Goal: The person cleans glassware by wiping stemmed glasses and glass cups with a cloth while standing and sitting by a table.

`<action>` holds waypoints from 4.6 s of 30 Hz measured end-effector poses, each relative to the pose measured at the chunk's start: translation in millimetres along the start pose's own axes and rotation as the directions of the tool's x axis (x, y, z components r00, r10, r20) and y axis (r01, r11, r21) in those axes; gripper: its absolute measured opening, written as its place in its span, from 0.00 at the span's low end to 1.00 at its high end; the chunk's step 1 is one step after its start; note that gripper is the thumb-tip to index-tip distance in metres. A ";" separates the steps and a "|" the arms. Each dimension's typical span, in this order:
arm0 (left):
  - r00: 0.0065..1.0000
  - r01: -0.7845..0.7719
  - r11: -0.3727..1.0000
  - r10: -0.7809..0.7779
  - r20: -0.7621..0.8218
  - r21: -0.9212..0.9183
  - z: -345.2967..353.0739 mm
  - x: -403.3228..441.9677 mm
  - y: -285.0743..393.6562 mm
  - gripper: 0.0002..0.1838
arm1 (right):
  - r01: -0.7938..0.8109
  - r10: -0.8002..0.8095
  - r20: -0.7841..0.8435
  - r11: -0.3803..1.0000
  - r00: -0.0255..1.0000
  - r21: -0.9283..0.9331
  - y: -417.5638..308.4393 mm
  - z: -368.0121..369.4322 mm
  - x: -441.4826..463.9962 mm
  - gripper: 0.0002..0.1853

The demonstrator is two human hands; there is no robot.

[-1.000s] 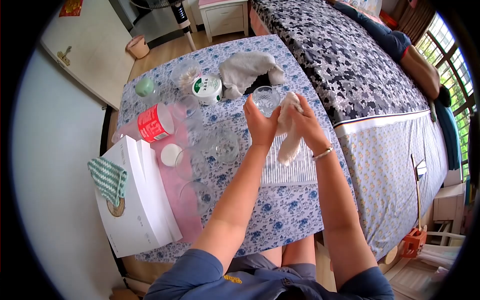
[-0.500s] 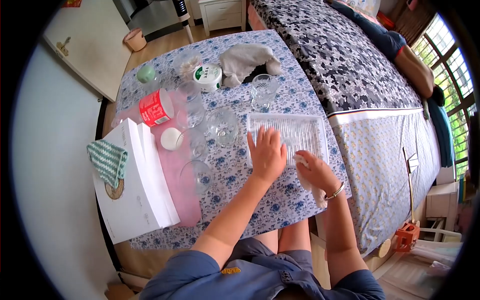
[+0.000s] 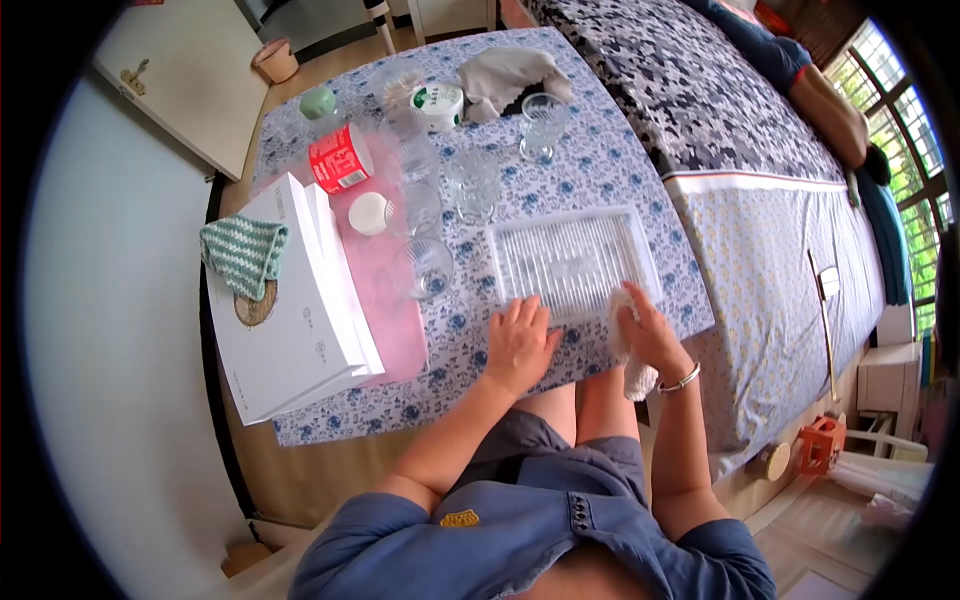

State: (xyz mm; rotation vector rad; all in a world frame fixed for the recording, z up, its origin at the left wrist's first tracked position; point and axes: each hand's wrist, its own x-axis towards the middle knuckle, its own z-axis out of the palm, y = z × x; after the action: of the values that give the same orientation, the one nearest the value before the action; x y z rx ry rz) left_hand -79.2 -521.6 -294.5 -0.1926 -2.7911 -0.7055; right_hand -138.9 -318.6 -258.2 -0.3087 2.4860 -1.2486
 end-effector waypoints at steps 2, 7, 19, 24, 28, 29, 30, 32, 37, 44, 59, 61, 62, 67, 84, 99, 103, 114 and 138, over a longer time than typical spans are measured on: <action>0.995 0.003 0.997 0.006 -0.101 0.082 -8.5 -7.7 2.0 0.20 | -0.013 0.020 -0.073 0.995 0.997 0.099 3.8 -2.1 -14.0 0.24; 0.982 -0.108 0.921 0.039 -0.186 -0.374 -31.7 -19.3 11.0 0.20 | -0.053 -0.049 0.114 0.661 0.992 0.749 -43.0 -7.2 -56.2 0.25; 0.773 0.484 -0.452 -0.181 0.608 -0.749 -53.0 -36.6 12.3 0.09 | -0.070 -0.048 0.206 0.844 0.977 0.532 -43.7 27.7 -73.3 0.25; 0.730 0.497 -0.448 -0.246 0.637 -0.743 -52.3 -41.8 2.7 0.04 | -0.127 0.082 0.160 0.947 0.984 0.295 -47.7 31.1 -77.0 0.18; 0.679 0.480 -0.425 -0.374 0.631 -0.768 -47.9 -46.8 2.9 0.07 | -0.034 0.028 0.040 0.990 0.999 0.137 -43.6 29.4 -81.6 0.14; 0.673 0.455 -0.421 -0.414 0.613 -0.785 -45.9 -48.5 2.2 0.08 | -0.063 0.057 0.058 0.992 0.997 0.112 -42.4 28.0 -82.4 0.15; 0.673 0.455 -0.422 -0.414 0.613 -0.784 -44.0 -49.1 0.8 0.08 | -0.063 0.057 0.058 0.992 0.997 0.111 -43.2 26.1 -83.4 0.15; 0.693 0.465 -0.388 -0.401 0.600 -0.796 -42.2 -50.2 -2.8 0.11 | -0.072 0.032 0.138 0.953 0.990 0.294 -46.4 22.2 -85.8 0.15; 0.849 0.445 -0.115 -0.261 0.459 -0.888 -57.3 -46.6 6.2 0.12 | -0.180 0.104 0.154 0.734 0.983 0.655 -50.6 32.2 -95.3 0.19; 0.904 0.290 0.578 -0.426 0.021 -0.762 -32.9 -68.6 -20.7 0.19 | -0.283 -0.040 0.347 0.498 0.937 0.820 -48.5 55.1 -102.7 0.18; 0.700 0.253 0.699 -0.609 -0.372 -0.668 -26.5 1.4 -85.3 0.47 | -0.228 0.182 0.164 0.425 0.970 0.876 -48.5 67.1 -109.2 0.13; 0.702 0.220 0.723 -0.584 -0.409 -0.655 -22.7 -1.4 -89.9 0.47 | -0.205 0.218 0.122 0.415 0.968 0.886 -47.3 69.0 -111.7 0.11; 0.729 0.166 0.773 -0.514 -0.452 -0.612 -21.0 -5.4 -91.0 0.46 | -0.179 0.251 0.078 0.409 0.965 0.895 -45.9 68.9 -111.6 0.10; 0.899 -0.024 0.897 -0.174 -0.402 -0.441 -38.8 -37.4 -55.1 0.43 | 0.325 -0.211 -0.253 0.724 0.944 0.608 -62.8 54.4 -95.3 0.12; 0.833 0.431 0.256 0.255 0.491 -0.865 -74.7 -62.6 15.8 0.39 | 0.627 -0.628 -0.012 0.777 0.778 -0.058 -68.3 53.8 -116.0 0.14; 0.681 0.726 -0.272 0.412 0.606 -0.631 -76.7 -70.3 31.8 0.29 | 0.359 -0.302 -0.222 0.887 0.927 0.291 -76.9 50.5 -121.1 0.10; 0.617 0.778 -0.584 0.644 0.453 -0.231 -55.2 -74.7 27.5 0.38 | 0.454 -0.414 -0.233 0.878 0.880 0.151 -74.1 47.2 -121.7 0.11; 0.827 0.474 0.455 0.065 0.558 -0.754 -82.3 -80.3 57.4 0.38 | 0.293 -0.260 -0.202 0.943 0.944 0.156 -73.1 49.7 -128.4 0.09; 0.645 0.736 0.174 0.110 0.756 -0.654 -105.8 -59.0 27.8 0.36 | -0.036 -0.078 0.151 0.774 0.985 0.632 -74.6 37.9 -131.0 0.20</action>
State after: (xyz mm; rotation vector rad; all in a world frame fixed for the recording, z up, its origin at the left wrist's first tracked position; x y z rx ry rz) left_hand 5.1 -552.2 -208.6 0.0560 -2.3297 -3.0650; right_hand -0.7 -345.9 -192.6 -0.2476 1.7764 -1.8879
